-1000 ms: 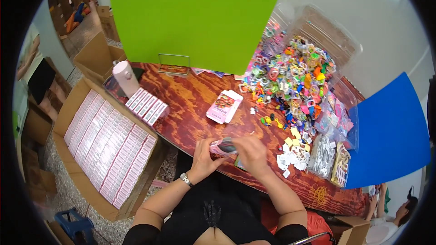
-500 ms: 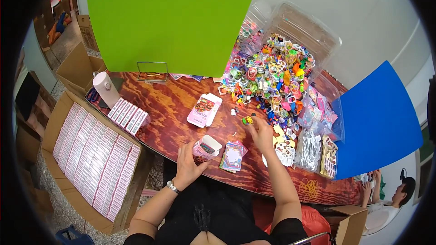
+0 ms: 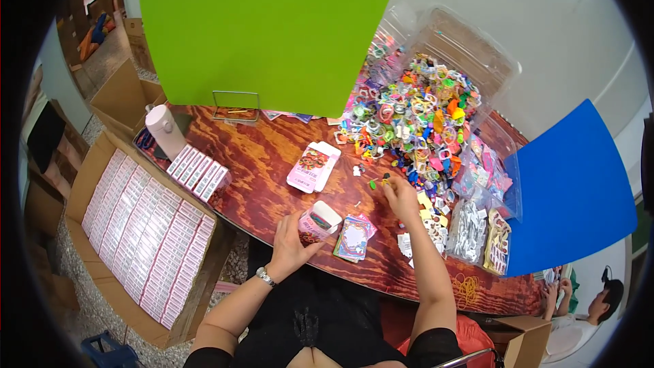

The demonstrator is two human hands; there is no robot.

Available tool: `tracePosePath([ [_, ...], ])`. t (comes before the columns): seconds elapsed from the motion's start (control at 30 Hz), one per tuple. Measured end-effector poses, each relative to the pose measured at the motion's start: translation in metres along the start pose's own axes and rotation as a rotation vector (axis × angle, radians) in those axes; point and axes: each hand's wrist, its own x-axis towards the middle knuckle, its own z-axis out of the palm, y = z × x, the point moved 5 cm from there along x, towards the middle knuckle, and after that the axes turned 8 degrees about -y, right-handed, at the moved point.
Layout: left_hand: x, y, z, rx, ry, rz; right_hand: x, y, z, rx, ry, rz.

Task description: Packing small toy figurines into pink plastic boxes at a workstation.

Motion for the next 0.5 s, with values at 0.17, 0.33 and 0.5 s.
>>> tracePosePath([
  [0.17, 0.005, -0.006, 0.013, -0.034, -0.043, -0.059, -0.035, -0.104, -0.016, 0.794, -0.339, -0.088],
  [0.33, 0.01, 0.008, 0.012, -0.049, -0.044, -0.007, -0.053, -0.166, -0.009, 0.271, -0.306, -0.352],
  [0.5, 0.004, 0.007, 0.003, -0.057, -0.04, -0.007, -0.068, -0.154, -0.02, 0.168, -0.008, -0.372],
])
